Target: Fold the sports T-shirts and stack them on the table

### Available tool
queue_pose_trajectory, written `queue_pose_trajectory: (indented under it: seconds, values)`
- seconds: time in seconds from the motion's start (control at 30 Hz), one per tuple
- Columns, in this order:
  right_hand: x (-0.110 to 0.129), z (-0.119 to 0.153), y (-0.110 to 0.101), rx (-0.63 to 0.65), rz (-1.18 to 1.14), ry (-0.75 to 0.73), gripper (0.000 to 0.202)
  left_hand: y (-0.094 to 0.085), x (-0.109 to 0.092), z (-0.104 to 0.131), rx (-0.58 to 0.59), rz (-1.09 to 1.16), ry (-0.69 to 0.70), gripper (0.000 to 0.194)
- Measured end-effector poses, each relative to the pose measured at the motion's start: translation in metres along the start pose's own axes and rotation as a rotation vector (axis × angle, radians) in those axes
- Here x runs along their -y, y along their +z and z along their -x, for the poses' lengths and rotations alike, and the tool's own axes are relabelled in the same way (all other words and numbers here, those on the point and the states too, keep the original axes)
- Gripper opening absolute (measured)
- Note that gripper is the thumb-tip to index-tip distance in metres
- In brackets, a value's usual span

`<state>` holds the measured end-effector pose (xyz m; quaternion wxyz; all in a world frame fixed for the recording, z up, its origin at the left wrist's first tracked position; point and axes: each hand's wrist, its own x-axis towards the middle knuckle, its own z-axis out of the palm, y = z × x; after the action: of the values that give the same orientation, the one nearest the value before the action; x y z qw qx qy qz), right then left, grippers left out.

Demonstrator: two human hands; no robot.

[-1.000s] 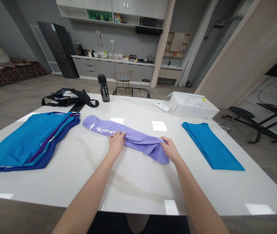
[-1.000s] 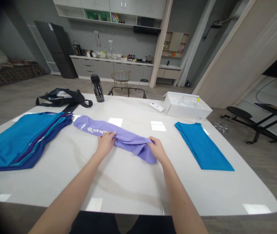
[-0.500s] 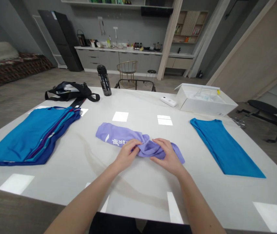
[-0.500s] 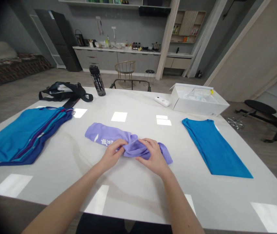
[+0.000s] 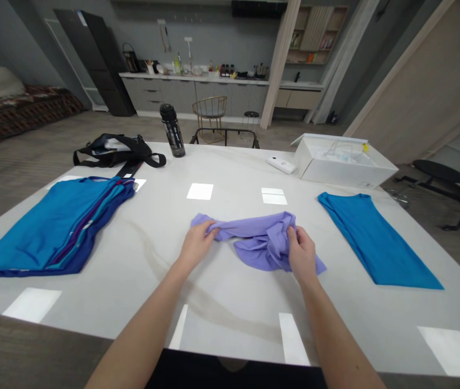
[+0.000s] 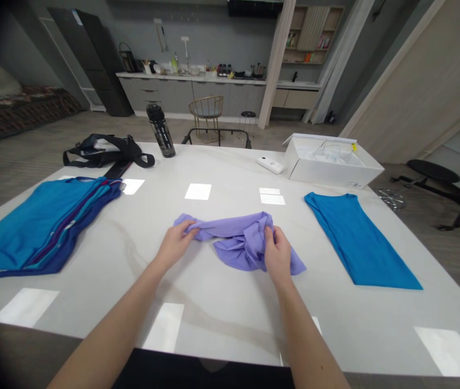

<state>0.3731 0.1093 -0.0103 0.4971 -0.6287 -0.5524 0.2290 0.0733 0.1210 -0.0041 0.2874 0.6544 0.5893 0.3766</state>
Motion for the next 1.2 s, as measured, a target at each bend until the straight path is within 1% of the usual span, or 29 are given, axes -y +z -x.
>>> queue_pose_trajectory:
  seconds: [0.07, 0.1, 0.13, 0.17, 0.2, 0.23, 0.3, 0.33, 0.37, 0.43, 0.5, 0.57, 0.6, 0.63, 0.67, 0.7, 0.8, 0.83, 0.87, 0.9, 0.93, 0.97, 1.0, 1.03, 1.1, 1.13, 1.17, 1.2]
  values:
    - [-0.007, -0.004, -0.001, -0.102, 0.091, -0.044, 0.029, -0.006, -0.007, 0.0, 0.048, 0.344, -0.122, 0.027]
    - [-0.008, -0.005, -0.001, -0.131, 0.131, -0.096, 0.032, -0.008, -0.011, 0.002, 0.09, 0.517, -0.178, 0.032]
    - [-0.007, -0.004, 0.0, -0.134, 0.154, -0.16, 0.036, -0.009, -0.015, 0.003, 0.138, 0.67, -0.227, 0.036]
    - [-0.005, -0.003, 0.001, -0.095, 0.156, -0.227, 0.041, -0.01, -0.019, 0.004, 0.186, 0.794, -0.269, 0.04]
    - [0.0, 0.0, 0.002, -0.012, 0.139, -0.289, 0.046, -0.01, -0.022, 0.005, 0.228, 0.887, -0.302, 0.044]
    - [0.005, 0.003, 0.005, 0.105, 0.111, -0.341, 0.05, -0.009, -0.024, 0.006, 0.266, 0.953, -0.323, 0.047]
    - [0.017, 0.011, 0.012, 0.361, 0.057, -0.414, 0.059, -0.008, -0.026, 0.007, 0.339, 1.033, -0.35, 0.049]
    - [0.022, 0.015, 0.016, 0.457, 0.042, -0.426, 0.064, -0.007, -0.026, 0.008, 0.377, 1.06, -0.36, 0.05]
    - [0.025, 0.019, 0.021, 0.52, 0.037, -0.421, 0.067, -0.007, -0.026, 0.009, 0.408, 1.086, -0.364, 0.052]
    - [0.029, 0.024, 0.028, 0.572, 0.042, -0.376, 0.065, -0.007, -0.027, 0.013, 0.464, 1.145, -0.338, 0.06]
    - [0.029, 0.026, 0.032, 0.598, 0.027, -0.312, 0.048, -0.006, -0.03, 0.019, 0.531, 1.184, -0.282, 0.078]
    - [0.027, 0.027, 0.033, 0.619, -0.02, -0.288, 0.028, -0.002, -0.034, 0.023, 0.589, 1.149, -0.237, 0.098]
    - [0.026, 0.028, 0.033, 0.615, -0.041, -0.293, 0.021, 0.001, -0.036, 0.025, 0.588, 1.106, -0.225, 0.105]
    - [0.025, 0.029, 0.032, 0.598, -0.051, -0.305, 0.017, 0.006, -0.038, 0.025, 0.561, 1.057, -0.216, 0.107]
    - [0.025, 0.03, 0.032, 0.574, -0.049, -0.323, 0.013, 0.011, -0.039, 0.026, 0.511, 1.014, -0.212, 0.103]
    - [0.025, 0.03, 0.031, 0.554, -0.043, -0.342, 0.011, 0.017, -0.039, 0.025, 0.449, 0.985, -0.216, 0.093]
    - [0.025, 0.032, 0.029, 0.518, -0.06, -0.348, 0.01, 0.028, -0.038, 0.022, 0.271, 0.965, -0.287, 0.048]
    - [0.026, 0.031, 0.028, 0.491, -0.079, -0.332, 0.01, 0.029, -0.037, 0.021, 0.235, 0.967, -0.321, 0.034]
    - [0.027, 0.031, 0.027, 0.452, -0.1, -0.315, 0.01, 0.029, -0.036, 0.021, 0.227, 0.966, -0.356, 0.025]
    - [0.029, 0.03, 0.025, 0.413, -0.117, -0.306, 0.016, 0.028, -0.035, 0.021, 0.245, 0.96, -0.383, 0.021]
    - [0.03, 0.029, 0.023, 0.395, -0.125, -0.311, 0.028, 0.026, -0.035, 0.022, 0.283, 0.951, -0.399, 0.019]
    - [0.032, 0.029, 0.022, 0.409, -0.124, -0.33, 0.042, 0.023, -0.036, 0.023, 0.332, 0.943, -0.406, 0.019]
    - [0.034, 0.028, 0.02, 0.453, -0.117, -0.355, 0.053, 0.021, -0.037, 0.024, 0.378, 0.937, -0.404, 0.02]
    - [0.035, 0.028, 0.019, 0.517, -0.11, -0.378, 0.058, 0.018, -0.039, 0.026, 0.411, 0.938, -0.397, 0.022]
    - [0.036, 0.028, 0.016, 0.648, -0.129, -0.386, 0.054, 0.013, -0.042, 0.028, 0.436, 0.989, -0.388, 0.027]
    - [0.035, 0.028, 0.016, 0.689, -0.16, -0.364, 0.05, 0.01, -0.044, 0.029, 0.461, 1.039, -0.391, 0.033]
    - [0.033, 0.029, 0.016, 0.7, -0.195, -0.326, 0.047, 0.007, -0.046, 0.029, 0.504, 1.097, -0.386, 0.043]
    - [0.03, 0.03, 0.017, 0.68, -0.22, -0.279, 0.045, 0.004, -0.047, 0.029, 0.559, 1.153, -0.362, 0.054]
